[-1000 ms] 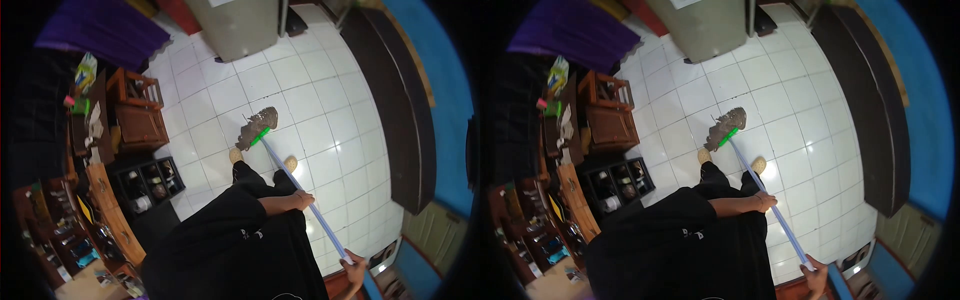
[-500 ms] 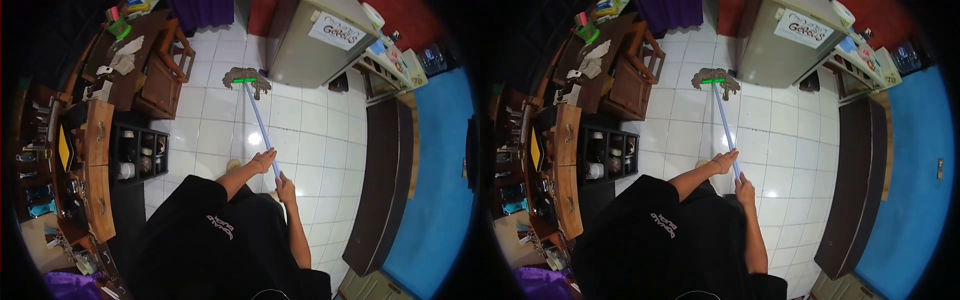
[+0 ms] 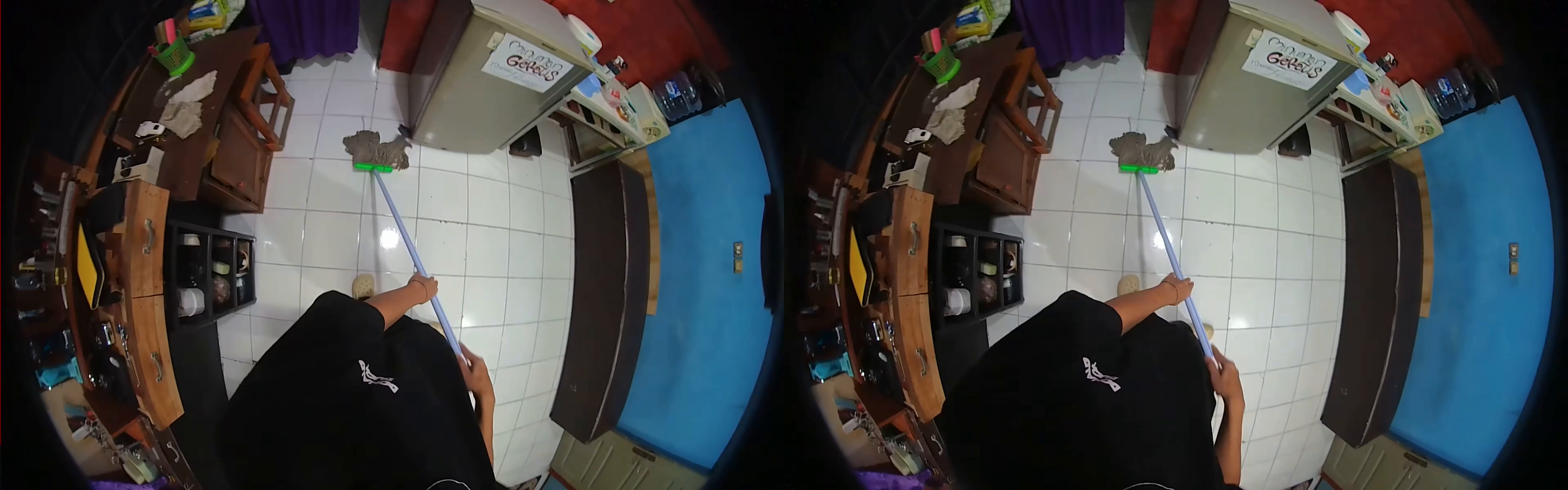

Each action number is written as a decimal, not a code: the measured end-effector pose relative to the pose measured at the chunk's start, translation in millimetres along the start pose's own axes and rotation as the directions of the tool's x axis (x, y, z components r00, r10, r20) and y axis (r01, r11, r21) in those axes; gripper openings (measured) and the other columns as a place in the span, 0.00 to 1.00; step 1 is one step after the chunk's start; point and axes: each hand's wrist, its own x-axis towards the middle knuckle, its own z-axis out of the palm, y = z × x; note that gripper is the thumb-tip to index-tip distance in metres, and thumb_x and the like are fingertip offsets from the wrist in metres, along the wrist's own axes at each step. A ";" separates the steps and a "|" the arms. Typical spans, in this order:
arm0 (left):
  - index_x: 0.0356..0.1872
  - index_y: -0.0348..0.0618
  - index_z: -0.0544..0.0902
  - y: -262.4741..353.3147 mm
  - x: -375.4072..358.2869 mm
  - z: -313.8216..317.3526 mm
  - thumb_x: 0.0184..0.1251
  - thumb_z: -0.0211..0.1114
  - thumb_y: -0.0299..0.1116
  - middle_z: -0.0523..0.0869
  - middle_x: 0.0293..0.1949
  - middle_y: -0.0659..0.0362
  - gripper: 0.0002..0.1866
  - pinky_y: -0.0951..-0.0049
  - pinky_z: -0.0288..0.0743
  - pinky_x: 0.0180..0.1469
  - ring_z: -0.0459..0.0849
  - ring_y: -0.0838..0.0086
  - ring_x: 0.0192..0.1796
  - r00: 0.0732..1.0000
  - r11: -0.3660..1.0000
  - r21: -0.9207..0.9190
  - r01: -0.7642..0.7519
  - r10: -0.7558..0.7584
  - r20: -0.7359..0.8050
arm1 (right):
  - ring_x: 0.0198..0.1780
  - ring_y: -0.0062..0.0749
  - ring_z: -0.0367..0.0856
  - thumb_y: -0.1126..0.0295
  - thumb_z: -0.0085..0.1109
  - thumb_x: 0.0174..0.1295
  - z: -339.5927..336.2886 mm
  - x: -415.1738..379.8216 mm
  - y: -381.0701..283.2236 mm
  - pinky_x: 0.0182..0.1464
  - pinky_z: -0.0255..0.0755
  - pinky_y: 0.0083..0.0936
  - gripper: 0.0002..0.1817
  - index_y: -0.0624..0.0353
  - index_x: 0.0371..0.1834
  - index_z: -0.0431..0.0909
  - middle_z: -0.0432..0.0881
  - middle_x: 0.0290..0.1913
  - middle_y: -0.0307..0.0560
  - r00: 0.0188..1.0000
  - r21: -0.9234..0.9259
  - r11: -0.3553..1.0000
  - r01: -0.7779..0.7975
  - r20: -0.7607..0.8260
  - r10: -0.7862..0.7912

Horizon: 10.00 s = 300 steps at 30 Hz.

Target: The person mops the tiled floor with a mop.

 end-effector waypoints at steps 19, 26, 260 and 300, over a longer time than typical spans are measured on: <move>0.36 0.49 0.77 10.9 -41.3 26.2 0.52 0.52 0.27 0.73 0.45 0.54 0.10 0.59 0.63 0.43 0.81 0.64 0.34 0.896 0.961 -0.262 0.093 -0.195 -0.399 | 0.19 0.17 0.64 0.71 0.54 0.58 -6.2 -95.6 -118.3 0.22 0.61 0.19 0.17 0.62 0.51 0.74 0.75 0.20 0.38 0.900 0.175 0.956 -0.237 -0.331 0.284; 0.46 0.44 0.71 -74.1 -84.8 -7.4 0.53 0.58 0.36 0.72 0.48 0.50 0.18 0.57 0.69 0.47 0.76 0.53 0.45 0.726 0.608 -0.714 0.347 -0.656 -0.205 | 0.18 0.24 0.68 0.64 0.45 0.62 30.5 105.6 -98.5 0.22 0.64 0.28 0.19 0.58 0.55 0.71 0.69 0.16 0.56 0.986 -0.016 0.998 -0.066 -0.152 0.063; 0.36 0.43 0.72 578.5 321.5 -47.0 0.55 0.58 0.51 0.80 0.33 0.56 0.20 0.58 0.72 0.41 0.79 0.62 0.41 0.479 0.501 -0.298 -0.812 0.865 0.148 | 0.19 0.16 0.64 0.78 0.57 0.55 -505.8 -268.8 230.8 0.22 0.59 0.13 0.16 0.69 0.48 0.74 0.69 0.20 0.35 0.596 0.659 0.457 -0.598 -0.015 0.803; 0.60 0.34 0.58 620.9 540.6 -82.7 0.60 0.47 0.44 0.60 0.64 0.48 0.30 0.65 0.68 0.53 0.68 0.61 0.60 0.932 0.966 0.259 -0.017 -0.078 0.353 | 0.40 0.49 0.78 0.64 0.53 0.59 -691.7 -132.8 380.8 0.37 0.73 0.37 0.17 0.52 0.51 0.73 0.78 0.38 0.55 0.812 0.075 0.832 -0.549 -0.187 0.553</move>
